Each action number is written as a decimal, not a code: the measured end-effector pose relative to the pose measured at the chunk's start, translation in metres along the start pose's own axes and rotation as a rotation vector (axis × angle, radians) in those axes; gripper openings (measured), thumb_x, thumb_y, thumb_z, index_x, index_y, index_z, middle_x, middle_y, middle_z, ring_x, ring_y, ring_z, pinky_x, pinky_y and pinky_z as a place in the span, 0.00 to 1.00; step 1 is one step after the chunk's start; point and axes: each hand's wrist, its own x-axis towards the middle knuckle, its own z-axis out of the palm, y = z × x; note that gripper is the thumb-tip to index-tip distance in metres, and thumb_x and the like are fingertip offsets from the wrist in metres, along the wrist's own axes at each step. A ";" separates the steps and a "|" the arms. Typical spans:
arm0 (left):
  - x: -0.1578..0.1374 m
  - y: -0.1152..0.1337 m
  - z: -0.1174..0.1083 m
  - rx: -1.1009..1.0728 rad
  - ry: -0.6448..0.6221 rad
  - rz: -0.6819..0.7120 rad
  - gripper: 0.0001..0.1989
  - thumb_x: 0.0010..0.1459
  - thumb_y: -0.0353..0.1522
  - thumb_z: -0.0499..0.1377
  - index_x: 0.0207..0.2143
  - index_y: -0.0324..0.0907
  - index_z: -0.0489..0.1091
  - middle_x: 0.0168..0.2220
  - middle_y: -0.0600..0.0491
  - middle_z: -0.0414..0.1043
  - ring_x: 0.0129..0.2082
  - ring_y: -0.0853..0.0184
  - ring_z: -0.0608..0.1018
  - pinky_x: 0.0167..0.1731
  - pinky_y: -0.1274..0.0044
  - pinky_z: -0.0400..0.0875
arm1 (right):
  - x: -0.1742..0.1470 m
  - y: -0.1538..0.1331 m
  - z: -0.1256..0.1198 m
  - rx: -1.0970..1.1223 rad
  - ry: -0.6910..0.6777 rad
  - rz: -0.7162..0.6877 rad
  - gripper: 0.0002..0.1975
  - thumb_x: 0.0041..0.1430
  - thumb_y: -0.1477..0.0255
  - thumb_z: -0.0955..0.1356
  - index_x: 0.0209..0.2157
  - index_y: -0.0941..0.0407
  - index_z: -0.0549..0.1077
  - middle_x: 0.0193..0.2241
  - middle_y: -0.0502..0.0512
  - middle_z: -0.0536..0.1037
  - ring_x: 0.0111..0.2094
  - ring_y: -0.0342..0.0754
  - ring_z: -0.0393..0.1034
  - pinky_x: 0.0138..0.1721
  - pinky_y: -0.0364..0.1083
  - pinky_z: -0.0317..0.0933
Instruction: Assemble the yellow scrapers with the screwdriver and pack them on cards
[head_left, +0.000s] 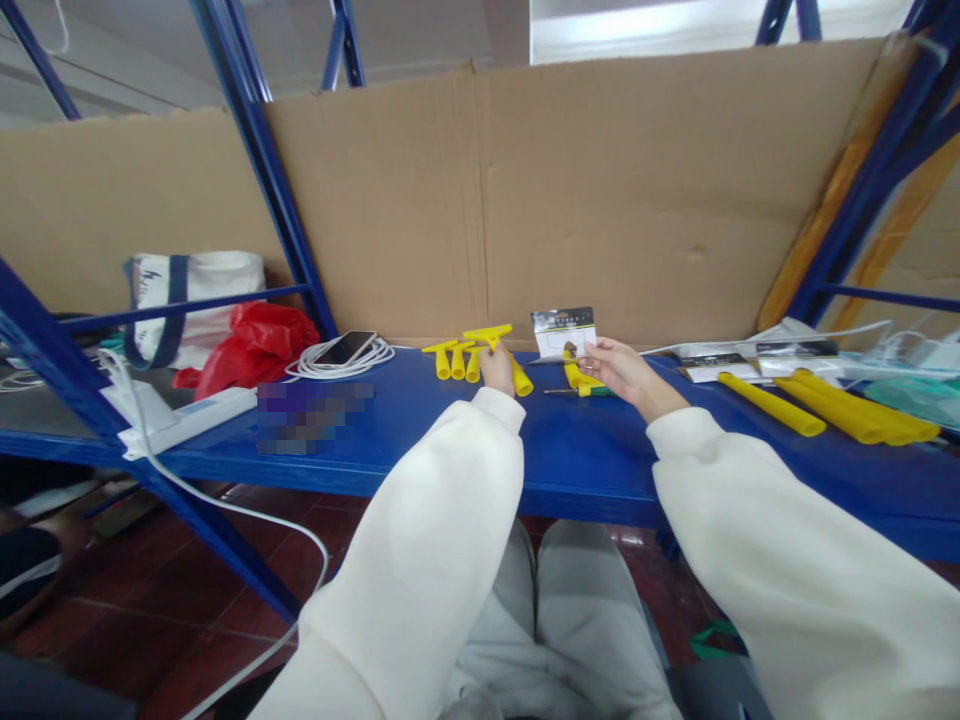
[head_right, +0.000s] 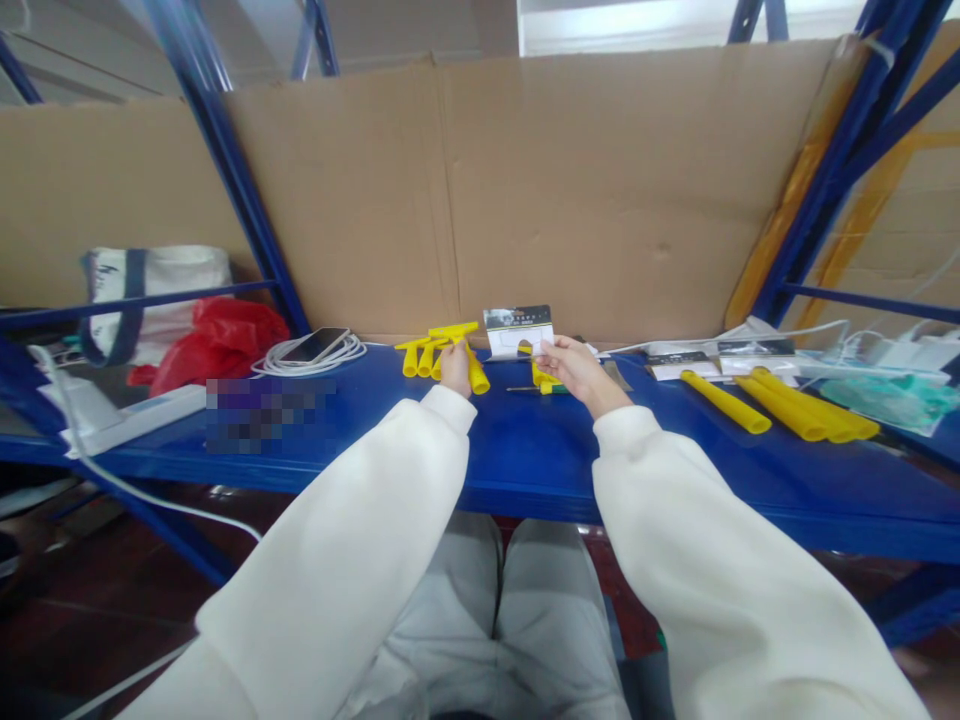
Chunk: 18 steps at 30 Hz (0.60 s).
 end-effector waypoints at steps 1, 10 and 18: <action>0.000 0.001 0.000 -0.022 0.027 -0.021 0.05 0.61 0.26 0.54 0.32 0.40 0.68 0.22 0.58 0.64 0.21 0.69 0.71 0.30 0.75 0.69 | 0.001 0.000 -0.001 -0.014 -0.009 -0.004 0.08 0.56 0.81 0.71 0.27 0.56 0.71 0.23 0.48 0.76 0.22 0.37 0.70 0.30 0.38 0.68; 0.000 0.008 -0.003 0.034 0.146 -0.087 0.12 0.64 0.26 0.49 0.47 0.38 0.67 0.36 0.49 0.75 0.30 0.67 0.79 0.30 0.77 0.72 | 0.006 0.007 -0.006 -0.072 0.011 0.023 0.08 0.54 0.80 0.73 0.26 0.57 0.71 0.20 0.47 0.74 0.19 0.37 0.65 0.24 0.38 0.66; 0.004 0.008 -0.004 0.162 0.151 -0.027 0.17 0.67 0.27 0.47 0.55 0.37 0.65 0.50 0.43 0.75 0.45 0.66 0.81 0.35 0.80 0.74 | 0.010 0.006 -0.008 -0.054 0.095 -0.026 0.11 0.53 0.79 0.73 0.23 0.57 0.69 0.16 0.45 0.72 0.15 0.36 0.61 0.18 0.34 0.60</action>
